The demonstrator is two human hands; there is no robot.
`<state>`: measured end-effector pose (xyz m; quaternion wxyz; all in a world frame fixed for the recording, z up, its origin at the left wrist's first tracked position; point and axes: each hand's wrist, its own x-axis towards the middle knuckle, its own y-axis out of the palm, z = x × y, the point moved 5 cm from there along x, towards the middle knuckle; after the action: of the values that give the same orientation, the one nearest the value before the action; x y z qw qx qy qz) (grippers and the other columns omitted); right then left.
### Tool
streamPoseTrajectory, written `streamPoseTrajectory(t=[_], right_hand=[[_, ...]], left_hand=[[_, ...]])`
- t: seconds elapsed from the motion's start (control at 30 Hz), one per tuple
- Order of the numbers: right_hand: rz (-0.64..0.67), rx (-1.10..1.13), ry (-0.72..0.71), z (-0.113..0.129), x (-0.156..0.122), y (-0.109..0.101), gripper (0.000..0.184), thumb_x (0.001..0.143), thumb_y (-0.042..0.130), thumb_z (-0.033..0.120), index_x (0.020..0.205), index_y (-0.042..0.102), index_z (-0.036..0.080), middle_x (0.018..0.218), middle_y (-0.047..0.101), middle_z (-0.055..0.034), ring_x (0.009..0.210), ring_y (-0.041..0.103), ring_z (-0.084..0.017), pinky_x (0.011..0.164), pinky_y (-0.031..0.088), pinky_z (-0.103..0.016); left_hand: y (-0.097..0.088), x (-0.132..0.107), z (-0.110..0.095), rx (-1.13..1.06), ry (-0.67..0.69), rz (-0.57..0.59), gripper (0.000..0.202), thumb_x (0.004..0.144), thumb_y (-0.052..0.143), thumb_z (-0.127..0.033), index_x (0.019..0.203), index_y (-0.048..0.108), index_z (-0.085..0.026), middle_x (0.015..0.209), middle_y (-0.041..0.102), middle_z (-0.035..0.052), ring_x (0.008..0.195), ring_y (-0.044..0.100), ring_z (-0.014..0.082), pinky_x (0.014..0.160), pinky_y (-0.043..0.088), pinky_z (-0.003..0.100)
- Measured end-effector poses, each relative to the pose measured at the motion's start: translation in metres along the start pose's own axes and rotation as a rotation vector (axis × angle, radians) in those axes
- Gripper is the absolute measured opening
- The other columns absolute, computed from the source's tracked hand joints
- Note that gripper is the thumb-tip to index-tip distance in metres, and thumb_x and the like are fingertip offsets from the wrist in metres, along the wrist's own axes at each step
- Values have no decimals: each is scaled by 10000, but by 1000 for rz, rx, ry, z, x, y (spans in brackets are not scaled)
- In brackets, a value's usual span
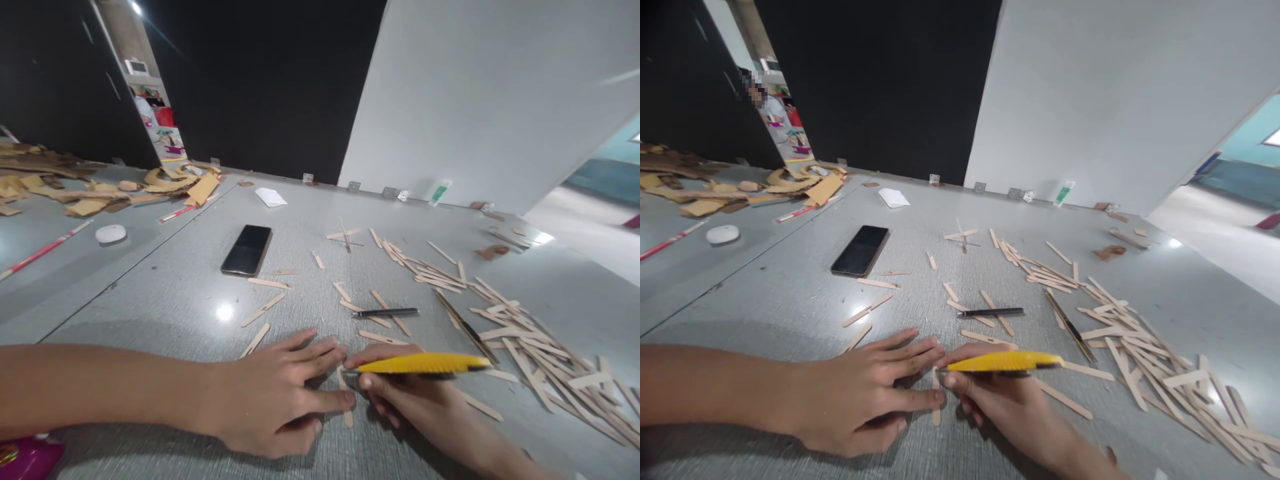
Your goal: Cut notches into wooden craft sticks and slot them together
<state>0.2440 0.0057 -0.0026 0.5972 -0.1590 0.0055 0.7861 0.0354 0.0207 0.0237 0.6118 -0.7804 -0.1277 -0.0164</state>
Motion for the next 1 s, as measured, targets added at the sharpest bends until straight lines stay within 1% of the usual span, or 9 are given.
streamPoseTrajectory(t=[0.1, 0.17, 0.33, 0.4, 0.57, 0.67, 0.73, 0.83, 1.0], right_hand=[[-82, 45, 45, -3, 4, 5, 644, 810, 764, 789, 928, 692, 160, 564, 540, 63, 463, 465, -77, 435, 402, -210], [-120, 55, 52, -2, 5, 8, 667, 780, 760, 821, 882, 670, 168, 552, 538, 68, 446, 455, -72, 426, 398, -209], [-125, 77, 52, 0, 4, 13, 645, 780, 782, 796, 870, 669, 167, 578, 539, 64, 484, 478, -77, 461, 420, -211], [-126, 90, 52, 0, 3, 14, 643, 774, 798, 783, 915, 680, 167, 584, 536, 67, 502, 485, -83, 472, 425, -211], [-116, 131, 27, 1, 3, 15, 629, 768, 822, 760, 948, 689, 172, 606, 542, 63, 522, 485, -84, 480, 413, -207], [-134, 114, 44, -1, 4, 14, 654, 757, 810, 786, 958, 704, 173, 611, 557, 55, 532, 499, -90, 492, 423, -215], [-145, 97, 57, -3, 5, 14, 658, 746, 797, 808, 892, 696, 174, 600, 563, 49, 521, 500, -91, 487, 422, -221], [-146, 61, 60, 0, 7, 14, 647, 754, 781, 816, 739, 634, 186, 562, 553, 47, 474, 478, -84, 452, 403, -227], [-125, 5, 47, 9, 9, 13, 665, 755, 769, 826, 667, 593, 191, 520, 551, 43, 437, 486, -86, 423, 411, -226]], left_hand=[[1, 0, 0, 1, 9, -24, 542, 1023, 547, -300, 1555, 522, -200, 1696, 369, 221, 1576, 364, 382, 1306, 262, 567], [2, -1, 1, 4, 13, -32, 537, 1020, 550, -303, 1545, 526, -196, 1693, 363, 239, 1572, 369, 390, 1299, 271, 574], [3, 0, 1, 12, 11, -9, 547, 1023, 542, -307, 1559, 504, -199, 1693, 352, 252, 1586, 339, 382, 1297, 273, 579], [2, 0, 1, 11, 14, -15, 547, 1024, 539, -303, 1559, 505, -194, 1691, 350, 255, 1589, 331, 384, 1296, 274, 580], [-1, 0, 0, 19, 23, -48, 552, 1009, 560, -290, 1551, 528, -194, 1680, 404, 215, 1582, 363, 363, 1299, 284, 560], [-1, 0, 0, 25, 21, -44, 553, 1011, 561, -299, 1553, 530, -193, 1673, 417, 213, 1577, 373, 361, 1298, 286, 556], [0, 0, 0, 25, 19, -35, 553, 1018, 556, -307, 1558, 523, -192, 1680, 398, 222, 1579, 367, 369, 1299, 280, 562], [1, -1, 0, 30, 9, -18, 553, 1025, 547, -324, 1562, 515, -194, 1668, 412, 234, 1579, 361, 378, 1296, 280, 566], [1, 1, -1, 27, -2, -11, 552, 1017, 548, -333, 1553, 525, -200, 1636, 466, 231, 1571, 380, 372, 1295, 285, 560]])
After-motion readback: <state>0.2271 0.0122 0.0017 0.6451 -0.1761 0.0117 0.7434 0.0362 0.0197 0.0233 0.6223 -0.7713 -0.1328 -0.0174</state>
